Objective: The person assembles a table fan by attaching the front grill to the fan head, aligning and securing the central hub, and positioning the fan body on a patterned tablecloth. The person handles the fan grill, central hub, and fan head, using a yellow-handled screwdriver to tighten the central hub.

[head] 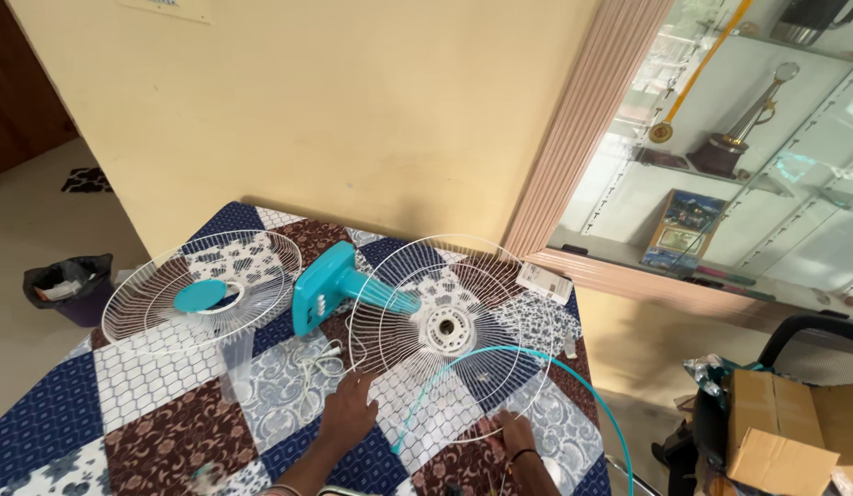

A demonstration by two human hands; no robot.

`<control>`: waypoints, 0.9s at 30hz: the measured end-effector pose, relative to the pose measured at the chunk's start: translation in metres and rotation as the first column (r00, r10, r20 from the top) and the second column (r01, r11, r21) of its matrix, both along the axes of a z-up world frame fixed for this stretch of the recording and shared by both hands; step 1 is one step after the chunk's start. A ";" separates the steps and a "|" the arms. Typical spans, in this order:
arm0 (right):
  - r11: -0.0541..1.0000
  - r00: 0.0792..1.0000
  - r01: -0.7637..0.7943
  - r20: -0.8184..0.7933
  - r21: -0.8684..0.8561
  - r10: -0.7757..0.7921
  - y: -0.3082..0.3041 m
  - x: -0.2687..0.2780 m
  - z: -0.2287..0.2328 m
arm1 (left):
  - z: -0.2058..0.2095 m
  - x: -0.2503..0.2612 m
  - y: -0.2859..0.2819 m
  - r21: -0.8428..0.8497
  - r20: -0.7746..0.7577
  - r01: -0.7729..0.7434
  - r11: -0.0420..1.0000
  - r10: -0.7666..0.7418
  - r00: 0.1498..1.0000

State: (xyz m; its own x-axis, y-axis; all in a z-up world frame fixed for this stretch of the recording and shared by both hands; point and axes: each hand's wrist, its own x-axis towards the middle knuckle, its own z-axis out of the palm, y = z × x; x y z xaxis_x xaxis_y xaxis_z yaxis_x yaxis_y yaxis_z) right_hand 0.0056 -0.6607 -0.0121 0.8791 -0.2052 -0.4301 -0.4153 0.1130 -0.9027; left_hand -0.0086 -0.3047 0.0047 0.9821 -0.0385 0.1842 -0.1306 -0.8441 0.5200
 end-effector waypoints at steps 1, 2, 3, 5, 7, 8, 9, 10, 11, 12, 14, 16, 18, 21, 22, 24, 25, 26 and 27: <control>1.000 1.000 0.017 0.000 -0.025 -0.017 0.001 -0.004 0.000 | -0.002 -0.004 0.003 -0.005 -0.003 -0.004 1.000 0.004 1.000; 0.998 0.999 0.034 0.003 -0.051 -0.034 0.000 -0.005 0.001 | -0.003 -0.007 0.004 -0.011 -0.003 -0.007 1.000 0.007 1.000; 0.996 0.999 0.051 0.007 -0.076 -0.051 0.000 -0.008 0.002 | -0.005 -0.010 0.007 -0.016 -0.003 -0.011 1.000 0.011 1.000; 0.988 0.993 0.115 -0.005 -0.099 -0.116 0.000 -0.016 0.004 | -0.005 -0.018 0.013 -0.087 0.035 -0.016 0.996 0.020 0.999; 0.986 0.989 0.147 0.007 -0.082 -0.147 0.001 -0.018 0.008 | -0.002 -0.019 0.018 -0.127 0.027 -0.032 0.991 0.035 0.999; 0.988 0.989 0.146 0.018 -0.055 -0.145 -0.001 -0.023 0.009 | -0.002 -0.021 0.020 -0.130 -0.005 -0.046 0.990 0.046 0.999; 0.989 0.989 0.145 0.030 -0.027 -0.144 -0.002 -0.027 0.010 | -0.002 -0.021 0.021 -0.133 -0.038 -0.061 0.989 0.057 0.998; 0.988 0.988 0.153 0.031 -0.017 -0.152 -0.003 -0.030 0.011 | -0.001 -0.017 0.021 -0.153 -0.050 -0.087 0.984 0.080 0.996; 0.987 0.987 0.160 0.032 -0.007 -0.160 -0.003 -0.033 0.011 | -0.001 -0.012 0.020 -0.172 -0.063 -0.113 0.979 0.103 0.993; 0.986 0.985 0.168 0.033 0.002 -0.168 -0.003 -0.035 0.012 | -0.003 -0.007 0.020 -0.192 -0.075 -0.138 0.972 0.126 0.989; 0.988 0.988 0.150 0.028 0.041 -0.152 0.000 -0.039 0.011 | -0.005 0.012 0.021 -0.302 -0.419 -0.307 0.903 0.163 0.893; 0.991 0.991 0.134 0.017 0.014 -0.134 0.002 -0.044 0.009 | -0.015 0.024 0.018 -0.527 -0.604 -0.480 0.702 0.088 0.792; 0.990 0.993 0.117 0.005 -0.074 -0.117 0.005 -0.044 0.009 | -0.025 0.033 0.014 -0.776 -0.608 -0.580 0.249 -0.051 0.792; 0.992 0.995 0.102 0.005 0.073 -0.103 0.006 -0.048 0.010 | -0.036 0.042 0.006 -0.769 -0.622 -0.601 0.220 -0.035 0.783; 0.994 0.996 0.091 0.003 0.069 -0.091 0.005 -0.048 0.012 | -0.036 0.045 0.007 -0.761 -0.624 -0.592 0.265 -0.049 0.780; 0.996 0.998 0.069 0.001 0.061 -0.069 0.004 -0.049 0.014 | -0.031 0.046 0.007 -0.743 -0.628 -0.568 0.355 -0.076 0.774; 0.995 0.997 0.076 0.015 0.059 -0.077 0.005 -0.049 0.014 | -0.026 0.047 0.007 -0.739 -0.623 -0.559 0.375 -0.067 0.779; 0.995 0.996 0.082 0.027 0.056 -0.084 0.005 -0.050 0.014 | -0.019 0.045 0.006 -0.735 -0.619 -0.552 0.394 -0.057 0.783; 0.995 0.995 0.088 0.039 0.053 -0.091 0.004 -0.050 0.013 | -0.011 0.043 0.005 -0.730 -0.615 -0.545 0.412 -0.047 0.787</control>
State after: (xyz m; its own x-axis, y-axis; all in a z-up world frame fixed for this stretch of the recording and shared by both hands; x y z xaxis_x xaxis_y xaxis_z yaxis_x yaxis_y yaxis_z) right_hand -0.0444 -0.6563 0.0013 0.8755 -0.2626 -0.4055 -0.3637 0.1944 -0.9110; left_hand 0.0343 -0.2995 -0.0064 0.8472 0.1051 -0.5208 0.5072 0.1314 0.8517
